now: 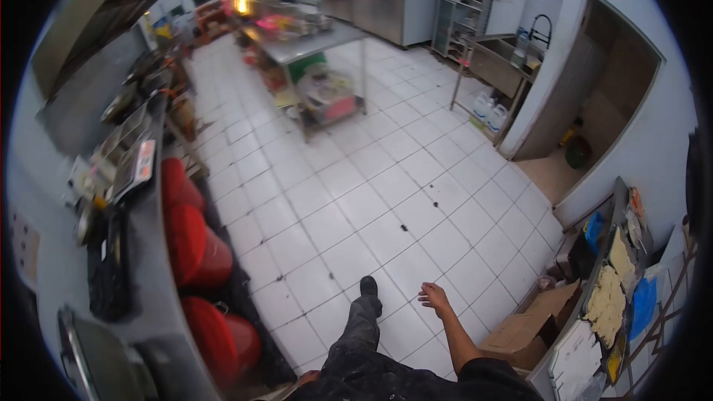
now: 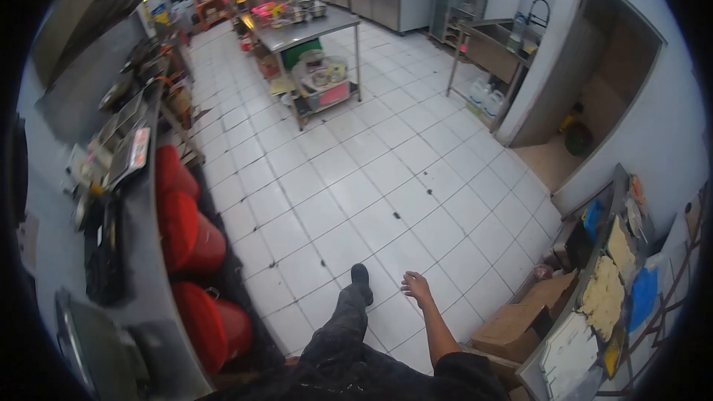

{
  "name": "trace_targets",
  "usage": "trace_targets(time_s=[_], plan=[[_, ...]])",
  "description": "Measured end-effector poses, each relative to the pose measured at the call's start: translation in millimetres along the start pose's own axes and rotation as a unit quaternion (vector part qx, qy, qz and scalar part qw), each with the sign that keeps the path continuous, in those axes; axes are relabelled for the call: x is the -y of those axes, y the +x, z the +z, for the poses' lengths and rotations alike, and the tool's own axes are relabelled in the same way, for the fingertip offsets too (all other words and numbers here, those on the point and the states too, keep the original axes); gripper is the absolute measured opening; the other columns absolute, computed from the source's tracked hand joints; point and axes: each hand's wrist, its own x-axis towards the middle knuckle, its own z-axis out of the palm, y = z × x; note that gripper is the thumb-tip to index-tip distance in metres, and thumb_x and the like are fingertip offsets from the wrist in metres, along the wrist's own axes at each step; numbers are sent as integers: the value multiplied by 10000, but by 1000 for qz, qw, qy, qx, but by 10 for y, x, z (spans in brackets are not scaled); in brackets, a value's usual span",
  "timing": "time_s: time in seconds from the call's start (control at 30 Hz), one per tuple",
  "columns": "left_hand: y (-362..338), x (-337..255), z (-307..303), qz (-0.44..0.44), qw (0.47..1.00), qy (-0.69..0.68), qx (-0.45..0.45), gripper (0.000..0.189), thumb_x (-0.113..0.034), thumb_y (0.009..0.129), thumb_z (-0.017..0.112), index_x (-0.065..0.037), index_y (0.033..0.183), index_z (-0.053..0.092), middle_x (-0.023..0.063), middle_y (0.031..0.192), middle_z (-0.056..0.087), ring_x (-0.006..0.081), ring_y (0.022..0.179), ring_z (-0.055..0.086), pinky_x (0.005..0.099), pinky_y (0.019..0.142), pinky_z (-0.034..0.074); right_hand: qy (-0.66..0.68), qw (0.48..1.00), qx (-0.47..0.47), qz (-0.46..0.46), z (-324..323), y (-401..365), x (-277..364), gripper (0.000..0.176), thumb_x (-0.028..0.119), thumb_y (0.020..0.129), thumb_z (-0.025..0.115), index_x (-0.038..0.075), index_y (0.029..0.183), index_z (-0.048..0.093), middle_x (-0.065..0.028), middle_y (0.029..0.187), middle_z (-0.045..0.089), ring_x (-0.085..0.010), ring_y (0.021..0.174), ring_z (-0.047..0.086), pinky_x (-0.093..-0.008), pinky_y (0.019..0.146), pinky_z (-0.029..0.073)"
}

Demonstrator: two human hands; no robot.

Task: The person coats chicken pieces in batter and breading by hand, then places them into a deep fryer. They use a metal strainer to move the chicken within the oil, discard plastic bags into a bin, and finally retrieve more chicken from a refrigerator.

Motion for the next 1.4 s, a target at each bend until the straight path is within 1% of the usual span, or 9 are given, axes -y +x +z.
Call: trace_targets(time_s=[0.1,0.13,0.17,0.2,0.37,0.53,0.77,1.17,1.4], plan=[[773,-452,-185,114,984,125,48,225,-256,799,494,-77,824,628,126,768,617,253,734,594,387,661,474,-75,992,-86,47,-598,600,-94,370,229,813,518,42,1130,485,-106,861,589,-178,700,595,-295,578,484],[1288,-879,-294,344,825,438,90,256,-289,770,513,-62,833,614,143,780,617,274,776,597,398,670,471,-121,981,-127,81,-800,761,-168,356,220,806,519,43,1115,499,-111,866,588,-180,692,597,-295,567,483],[1748,-1270,-257,177,921,339,71,297,-317,783,511,-57,893,606,148,848,611,286,838,584,404,715,455,-114,975,-151,112,-945,782,-375,348,223,792,535,45,1090,514,-104,840,590,-177,659,594,-289,535,477],[2097,-1978,-210,-6,973,228,46,343,-344,796,509,-53,953,598,154,916,605,297,899,571,409,759,440,-112,967,-175,145,-1108,765,-552,341,227,778,552,47,1066,529,-96,814,591,-173,626,591,-282,504,471],[1200,-7129,-95,469,879,76,46,305,-176,787,579,-34,1056,558,138,1002,583,279,932,558,331,819,428,80,951,-222,200,-1258,749,-137,254,206,769,554,57,974,537,-92,756,574,-194,577,579,-312,473,466],[-73,-9737,185,893,393,133,175,346,-104,644,602,-31,982,593,100,956,579,233,910,564,358,725,484,-426,895,-103,-80,-1454,1502,-2149,219,199,793,540,72,972,530,-100,697,545,-240,588,567,-355,495,445],[597,-11615,644,952,247,150,106,312,-146,653,611,-56,952,606,77,952,576,220,907,557,374,760,473,206,918,-213,264,-2426,3763,1179,218,212,789,558,72,957,548,-86,708,555,-207,582,564,-344,474,444],[2794,-14365,796,948,270,158,-57,259,-220,668,625,-100,898,630,37,946,570,196,902,545,401,820,453,-140,953,-250,-99,-3356,7800,7179,421,258,776,543,26,1125,513,-152,808,633,-217,670,621,-308,616,476],[4282,-16421,920,948,211,237,0,216,-216,743,548,-72,874,643,97,1143,498,243,1072,447,470,873,407,-266,956,-124,22,-2999,8710,7002,454,338,768,506,60,1126,533,-170,1179,506,-296,1091,480,-378,927,369]])
